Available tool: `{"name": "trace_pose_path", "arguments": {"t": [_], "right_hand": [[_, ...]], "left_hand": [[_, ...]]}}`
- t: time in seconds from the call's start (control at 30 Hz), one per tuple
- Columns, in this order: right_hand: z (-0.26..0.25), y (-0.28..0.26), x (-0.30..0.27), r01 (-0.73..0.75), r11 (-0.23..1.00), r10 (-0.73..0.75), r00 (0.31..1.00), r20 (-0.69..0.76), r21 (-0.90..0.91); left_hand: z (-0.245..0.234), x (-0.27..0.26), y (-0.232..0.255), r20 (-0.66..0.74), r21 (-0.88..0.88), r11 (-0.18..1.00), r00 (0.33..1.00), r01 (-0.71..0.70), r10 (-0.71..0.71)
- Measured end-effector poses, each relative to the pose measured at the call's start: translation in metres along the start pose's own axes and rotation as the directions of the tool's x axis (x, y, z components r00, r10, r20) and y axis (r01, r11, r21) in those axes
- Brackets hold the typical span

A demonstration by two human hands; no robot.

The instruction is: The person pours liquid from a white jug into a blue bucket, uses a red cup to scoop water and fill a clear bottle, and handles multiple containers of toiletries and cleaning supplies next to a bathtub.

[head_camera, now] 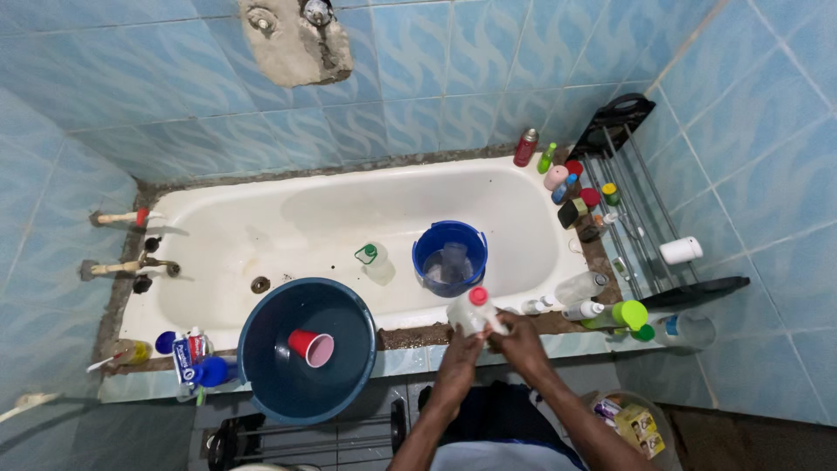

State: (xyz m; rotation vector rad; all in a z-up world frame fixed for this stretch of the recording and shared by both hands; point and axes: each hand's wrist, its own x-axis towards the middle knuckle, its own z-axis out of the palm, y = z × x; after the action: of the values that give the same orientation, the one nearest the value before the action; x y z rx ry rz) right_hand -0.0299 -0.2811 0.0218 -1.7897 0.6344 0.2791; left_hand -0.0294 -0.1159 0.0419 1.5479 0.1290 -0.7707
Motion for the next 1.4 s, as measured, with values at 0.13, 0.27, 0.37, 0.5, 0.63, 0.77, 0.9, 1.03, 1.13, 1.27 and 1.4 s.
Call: {"name": "trace_pose_path", "arguments": {"t": [0.13,0.27,0.37,0.5,0.63,0.77,0.9,1.03,1.13,1.27,1.4], "right_hand": [[-0.028,0.008,0.015,-0.077,0.943,0.07,0.997,0.034,0.325],[-0.054,0.001,0.021,-0.142,0.892,0.129,0.99,0.06,0.43],[-0.068,-0.007,0.023,-0.135,0.86,0.089,0.989,0.116,0.493],[-0.074,-0.012,0.034,-0.129,0.876,0.072,0.988,0.139,0.464],[-0.069,-0.016,0.047,-0.142,0.899,0.09,0.986,0.142,0.415],[-0.062,-0.029,0.059,-0.089,0.897,0.007,0.982,0.188,0.433],[-0.058,-0.055,0.068,-0.101,0.938,0.029,0.976,0.214,0.332],[-0.055,-0.056,0.084,-0.074,0.966,0.005,0.963,0.269,0.248],[-0.054,-0.05,0.098,-0.063,0.97,-0.026,0.934,0.357,0.235],[-0.062,-0.06,0.109,-0.119,0.973,0.017,0.894,0.448,0.2],[-0.07,-0.082,0.109,-0.163,0.981,0.085,0.852,0.517,0.107]], "left_hand": [[-0.027,-0.001,0.007,0.031,-0.098,0.992,0.996,-0.076,0.079],[-0.059,0.009,-0.001,-0.047,-0.169,0.978,0.992,-0.121,0.114],[-0.081,0.02,-0.012,-0.133,-0.212,0.969,0.986,-0.128,0.101],[-0.099,0.03,-0.028,-0.168,-0.283,0.947,0.98,-0.152,0.108],[-0.103,0.036,-0.032,-0.2,-0.299,0.95,0.979,-0.092,0.032],[-0.093,0.033,-0.018,-0.139,-0.284,0.952,0.988,-0.111,0.074],[-0.073,0.034,0.02,-0.076,-0.184,0.983,0.997,0.001,-0.016],[-0.051,0.051,0.034,0.039,-0.364,0.926,0.995,0.099,-0.091],[-0.046,0.066,0.024,0.011,-0.358,0.928,0.994,0.104,-0.107],[-0.037,0.077,0.011,-0.024,-0.376,0.922,0.993,0.096,-0.114],[-0.035,0.086,0.014,-0.05,-0.361,0.921,0.983,0.146,-0.176]]}}
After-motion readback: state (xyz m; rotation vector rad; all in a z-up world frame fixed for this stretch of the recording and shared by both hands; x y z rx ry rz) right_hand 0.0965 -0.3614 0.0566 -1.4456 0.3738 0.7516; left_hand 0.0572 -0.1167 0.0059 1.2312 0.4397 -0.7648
